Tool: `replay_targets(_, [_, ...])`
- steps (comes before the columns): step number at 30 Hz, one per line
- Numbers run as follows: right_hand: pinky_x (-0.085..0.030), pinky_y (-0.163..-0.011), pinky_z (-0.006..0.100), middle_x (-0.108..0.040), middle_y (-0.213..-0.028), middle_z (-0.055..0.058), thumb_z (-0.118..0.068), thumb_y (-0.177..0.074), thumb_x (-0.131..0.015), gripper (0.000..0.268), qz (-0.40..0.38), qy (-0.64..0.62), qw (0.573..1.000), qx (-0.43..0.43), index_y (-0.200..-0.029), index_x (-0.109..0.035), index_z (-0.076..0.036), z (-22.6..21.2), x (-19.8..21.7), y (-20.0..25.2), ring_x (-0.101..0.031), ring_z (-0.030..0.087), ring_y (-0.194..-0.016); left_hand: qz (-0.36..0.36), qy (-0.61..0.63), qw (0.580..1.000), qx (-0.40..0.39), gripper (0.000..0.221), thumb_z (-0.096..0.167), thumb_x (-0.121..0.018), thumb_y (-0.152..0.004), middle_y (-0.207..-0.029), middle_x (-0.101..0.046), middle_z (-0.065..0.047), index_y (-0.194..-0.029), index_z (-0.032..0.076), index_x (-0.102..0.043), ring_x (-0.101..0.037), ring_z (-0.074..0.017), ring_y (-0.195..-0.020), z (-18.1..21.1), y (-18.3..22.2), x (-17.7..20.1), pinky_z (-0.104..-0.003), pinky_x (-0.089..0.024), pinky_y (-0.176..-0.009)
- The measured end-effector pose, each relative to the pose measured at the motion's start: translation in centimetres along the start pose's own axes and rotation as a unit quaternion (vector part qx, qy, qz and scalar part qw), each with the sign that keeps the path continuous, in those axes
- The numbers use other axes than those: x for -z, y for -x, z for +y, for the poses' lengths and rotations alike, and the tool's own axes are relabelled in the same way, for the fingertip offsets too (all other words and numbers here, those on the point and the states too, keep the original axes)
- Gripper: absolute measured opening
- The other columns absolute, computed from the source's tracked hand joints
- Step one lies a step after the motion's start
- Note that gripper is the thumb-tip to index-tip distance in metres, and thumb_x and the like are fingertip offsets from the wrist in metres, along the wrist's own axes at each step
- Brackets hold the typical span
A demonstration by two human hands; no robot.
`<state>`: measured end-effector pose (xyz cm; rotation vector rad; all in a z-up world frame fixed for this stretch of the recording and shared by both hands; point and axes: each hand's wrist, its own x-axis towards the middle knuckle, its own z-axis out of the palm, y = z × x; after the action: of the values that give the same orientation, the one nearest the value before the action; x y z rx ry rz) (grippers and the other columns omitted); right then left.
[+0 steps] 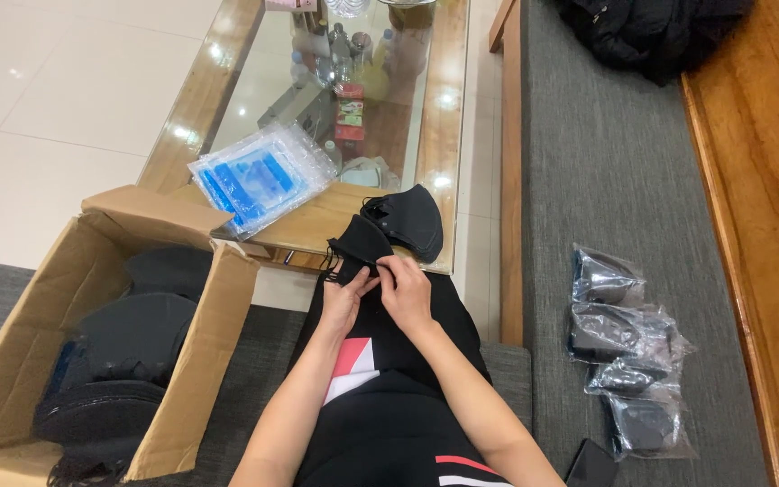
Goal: The person is inspecting black face masks and packing them into plastic sleeves and a cardboard box.
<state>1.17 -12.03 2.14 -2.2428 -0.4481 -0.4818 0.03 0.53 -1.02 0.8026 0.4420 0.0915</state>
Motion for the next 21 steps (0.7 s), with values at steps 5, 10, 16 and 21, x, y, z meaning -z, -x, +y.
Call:
replay_targets(5, [-0.056,-0.072,0.030,-0.075,-0.083,-0.003,-0.008,-0.084,-0.081,0.016,0.055,-0.112,0.990,-0.057,-0.091,-0.080,-0.023,-0.5,1.0,-2.5,-0.068,0.018,-0.079,0.003,0.015,1.000,0.004,0.026,-0.006,-0.076,-0.088,-0.097,-0.079,-0.015,-0.112,0.002,-0.074,-0.077,-0.0294,-0.077,-0.5,-0.4,0.6,-0.047,-0.068,-0.078])
replay_targets(10, [-0.055,-0.074,0.029,-0.076,-0.083,0.003,-0.013,-0.092,-0.079,0.016,0.091,-0.252,0.934,-0.236,-0.106,-0.078,-0.008,2.5,1.1,-4.5,-0.061,0.006,-0.078,0.019,0.047,0.998,0.029,0.021,-0.006,-0.075,-0.089,-0.091,-0.078,-0.015,-0.108,0.002,-0.073,-0.077,-0.0305,-0.072,-3.8,-3.1,3.5,-0.045,-0.069,-0.076])
replay_targets(16, [-0.052,-0.054,0.026,-0.073,-0.072,0.003,-0.017,-0.095,-0.073,0.025,0.076,-0.205,0.897,-0.384,-0.116,-0.073,-0.004,6.1,1.0,-5.7,-0.063,0.009,-0.056,0.034,0.064,0.997,0.030,0.024,-0.005,-0.074,-0.090,-0.089,-0.076,-0.010,-0.113,0.002,-0.067,-0.077,-0.0290,-0.070,-3.3,-2.8,3.2,-0.045,-0.070,-0.080])
replay_targets(21, [-0.052,-0.059,0.026,-0.073,-0.074,0.003,-0.015,-0.098,-0.069,0.032,0.057,-0.205,0.899,-0.382,-0.128,-0.068,-0.001,5.3,1.7,-5.9,-0.062,0.008,-0.060,0.035,0.070,0.996,0.031,0.027,-0.005,-0.075,-0.090,-0.085,-0.072,-0.009,-0.113,0.000,-0.064,-0.076,-0.0292,-0.069,-3.6,-3.0,3.2,-0.045,-0.070,-0.080])
